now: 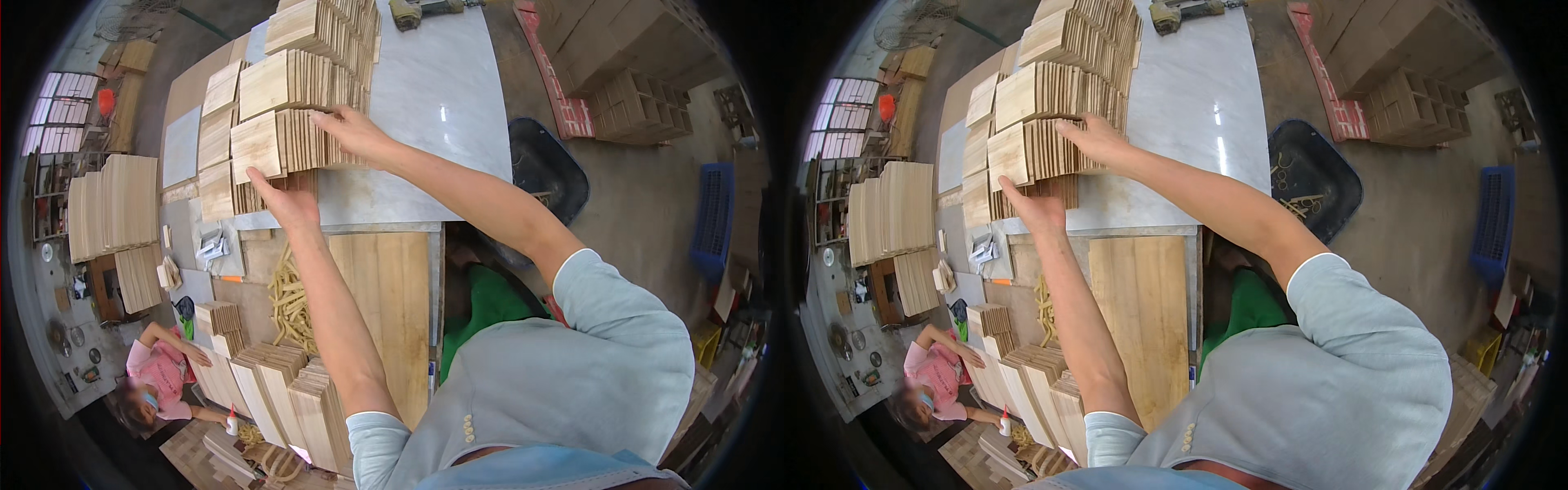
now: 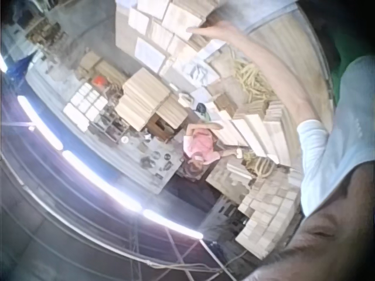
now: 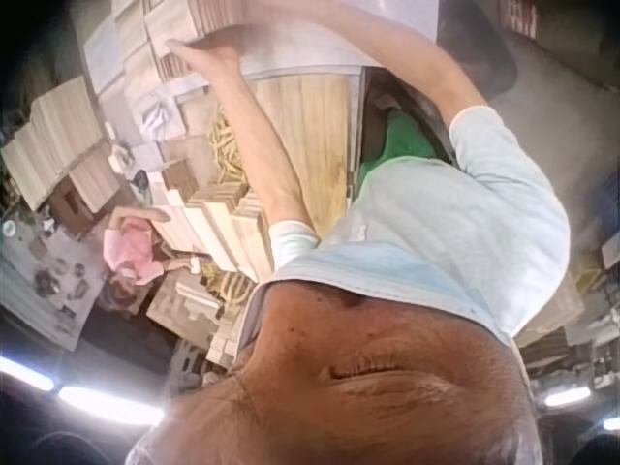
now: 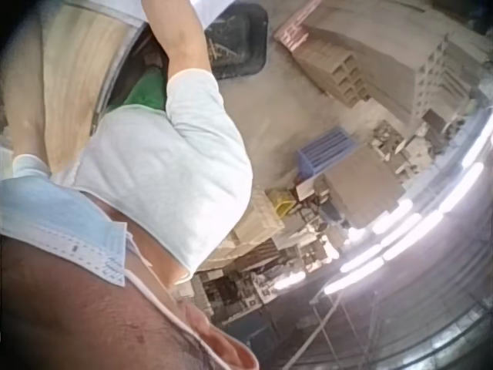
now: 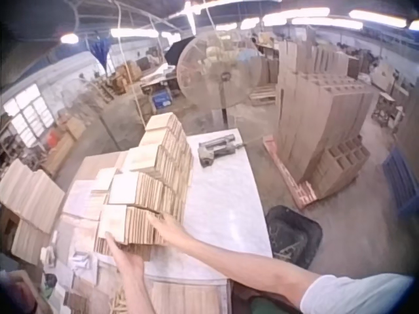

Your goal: Applying glue to wood blocks and stacking them in a workshop.

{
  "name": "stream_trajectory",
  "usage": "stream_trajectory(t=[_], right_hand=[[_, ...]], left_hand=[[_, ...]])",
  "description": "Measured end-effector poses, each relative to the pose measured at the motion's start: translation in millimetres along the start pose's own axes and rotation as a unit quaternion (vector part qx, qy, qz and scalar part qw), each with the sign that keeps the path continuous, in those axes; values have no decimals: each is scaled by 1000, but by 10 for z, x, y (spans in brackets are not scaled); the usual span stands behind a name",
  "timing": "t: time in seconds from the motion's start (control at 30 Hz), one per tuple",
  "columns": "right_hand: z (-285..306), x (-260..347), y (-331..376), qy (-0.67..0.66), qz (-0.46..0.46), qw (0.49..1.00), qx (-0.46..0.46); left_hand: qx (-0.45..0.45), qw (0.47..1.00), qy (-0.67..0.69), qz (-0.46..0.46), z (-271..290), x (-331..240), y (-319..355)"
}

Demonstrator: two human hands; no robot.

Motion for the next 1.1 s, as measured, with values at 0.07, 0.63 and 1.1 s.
stream_trajectory(t=[0.07, 0.63, 1.1], right_hand=[[-10, 143, 51, 6, -6, 1000, 24], [-2, -114, -165, -76, -38, 995, -56], [54, 99, 32, -27, 64, 992, -101]], left_hand=[[-6, 1000, -6, 19, 69, 30, -34], [-17, 996, -42, 71, 126, -51, -149], [-34, 998, -49, 29, 191, -105, -161]])
Point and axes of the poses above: each hand's wrist, its own y-axis away from the middle knuckle, its own z-axis out of the back of the hand, x = y × z, the point moved 8 cm from there along -y, towards the middle knuckle, and after that the axes turned 5 degrees about y, right-handed, at the moved point
